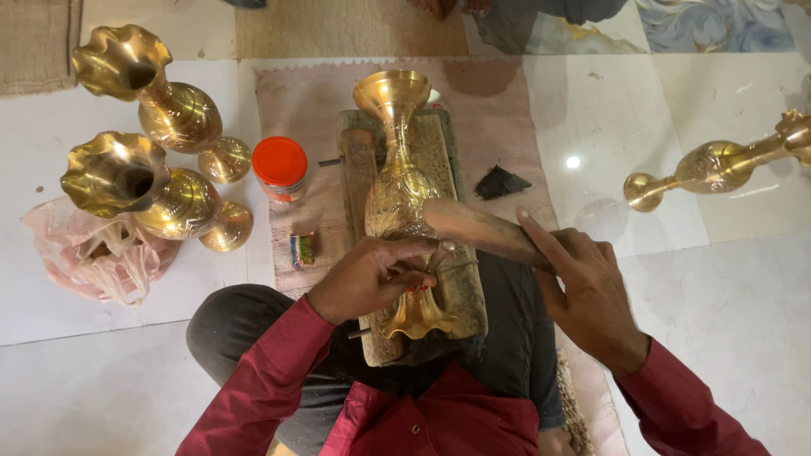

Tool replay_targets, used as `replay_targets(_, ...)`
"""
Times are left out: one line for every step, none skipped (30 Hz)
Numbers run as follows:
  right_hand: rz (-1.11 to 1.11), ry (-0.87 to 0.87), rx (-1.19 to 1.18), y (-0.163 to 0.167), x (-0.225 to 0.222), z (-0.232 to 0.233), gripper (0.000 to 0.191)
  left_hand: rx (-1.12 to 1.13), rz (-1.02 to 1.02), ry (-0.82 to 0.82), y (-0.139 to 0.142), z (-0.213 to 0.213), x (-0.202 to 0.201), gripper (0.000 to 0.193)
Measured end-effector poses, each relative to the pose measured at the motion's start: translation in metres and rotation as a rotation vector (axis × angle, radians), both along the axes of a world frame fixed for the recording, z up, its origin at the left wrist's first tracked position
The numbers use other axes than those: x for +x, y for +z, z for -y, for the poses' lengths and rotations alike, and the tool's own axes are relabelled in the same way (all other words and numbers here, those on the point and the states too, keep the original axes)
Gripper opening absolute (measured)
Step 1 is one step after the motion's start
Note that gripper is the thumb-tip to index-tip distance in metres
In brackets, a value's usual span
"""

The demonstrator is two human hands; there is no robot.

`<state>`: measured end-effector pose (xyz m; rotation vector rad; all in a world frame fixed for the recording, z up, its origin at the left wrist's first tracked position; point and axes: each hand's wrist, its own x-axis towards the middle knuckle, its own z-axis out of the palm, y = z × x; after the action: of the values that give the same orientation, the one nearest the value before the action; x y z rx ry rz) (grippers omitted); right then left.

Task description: The person sits on the floor with a brass vase clamped in a wooden holder and engraves decorative patterns into its surface, holding a chisel against the metal and striking it with a wooden mallet. The person repositions the chisel around the vase body and base to continue the pattern.

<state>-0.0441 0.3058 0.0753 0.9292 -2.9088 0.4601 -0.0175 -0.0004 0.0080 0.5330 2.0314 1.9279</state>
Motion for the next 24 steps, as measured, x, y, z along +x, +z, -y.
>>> replay_targets(0.021,-0.012,0.006,0.000,0.001,0.000,0.077,0.001,-0.009,0.014,-0.002,0.000,0.002,0.048)
replay_targets(0.039,-0.018,0.012,0.000,0.001,0.001,0.078,0.003,-0.021,0.033,-0.004,0.000,0.004,0.046)
replay_targets(0.057,-0.021,0.019,0.001,0.001,0.002,0.078,0.005,-0.034,0.056,-0.005,0.001,0.007,0.044)
replay_targets(0.079,-0.001,0.040,0.000,0.001,0.003,0.076,0.042,-0.057,0.072,-0.008,0.002,0.010,0.043)
replay_targets(0.097,0.016,0.060,0.000,0.001,0.005,0.075,0.078,-0.084,0.084,-0.010,0.003,0.012,0.041)
replay_targets(0.119,0.028,0.081,0.000,0.001,0.007,0.073,0.115,-0.107,0.092,-0.011,0.004,0.014,0.039)
replay_targets(0.093,0.032,0.061,0.000,0.001,0.008,0.072,0.131,-0.091,0.078,-0.013,0.005,0.015,0.041)
replay_targets(0.066,0.038,0.041,0.000,0.001,0.010,0.071,0.147,-0.077,0.066,-0.014,0.005,0.017,0.042)
replay_targets(0.036,0.048,0.018,0.001,0.000,0.011,0.070,0.160,-0.066,0.057,-0.015,0.006,0.017,0.043)
replay_targets(0.024,0.048,0.062,0.002,-0.001,0.013,0.070,0.181,-0.068,0.055,-0.015,0.006,0.018,0.044)
replay_targets(0.014,0.043,0.106,0.004,-0.002,0.013,0.070,0.203,-0.068,0.047,-0.015,0.006,0.018,0.044)
replay_targets(0.001,0.035,0.151,0.006,-0.003,0.013,0.070,0.225,-0.072,0.037,-0.014,0.006,0.017,0.045)
replay_targets(-0.028,0.041,0.133,0.009,-0.004,0.013,0.070,0.185,-0.061,0.037,-0.014,0.005,0.016,0.046)
replay_targets(-0.056,0.048,0.115,0.011,-0.005,0.013,0.069,0.143,-0.049,0.038,-0.012,0.006,0.016,0.047)
replay_targets(-0.083,0.059,0.097,0.013,-0.006,0.014,0.069,0.102,-0.035,0.044,-0.011,0.007,0.016,0.047)
replay_targets(-0.066,0.065,0.112,0.015,-0.007,0.015,0.068,0.081,-0.051,0.042,-0.010,0.007,0.015,0.047)
replay_targets(-0.048,0.068,0.128,0.017,-0.008,0.015,0.068,0.060,-0.066,0.038,-0.009,0.007,0.014,0.047)
replay_targets(-0.032,0.073,0.146,0.018,-0.008,0.016,0.068,0.040,-0.082,0.035,-0.008,0.007,0.014,0.047)
replay_targets(-0.082,0.072,0.168,0.019,-0.009,0.017,0.067,0.054,-0.089,0.034,-0.008,0.007,0.013,0.047)
replay_targets(-0.131,0.068,0.190,0.021,-0.008,0.017,0.066,0.066,-0.093,0.029,-0.008,0.007,0.013,0.046)
replay_targets(-0.180,0.065,0.211,0.021,-0.009,0.017,0.066,0.078,-0.099,0.024,-0.008,0.006,0.013,0.046)
replay_targets(-0.046,0.052,0.012,0.022,-0.009,0.016,0.065,0.085,-0.123,0.031,-0.008,0.006,0.012,0.045)
replay_targets(0.094,0.039,-0.186,0.023,-0.009,0.016,0.065,0.092,-0.143,0.037,-0.008,0.005,0.012,0.044)
replay_targets(0.237,0.024,-0.384,0.023,-0.009,0.015,0.065,0.100,-0.160,0.042,-0.009,0.005,0.013,0.044)
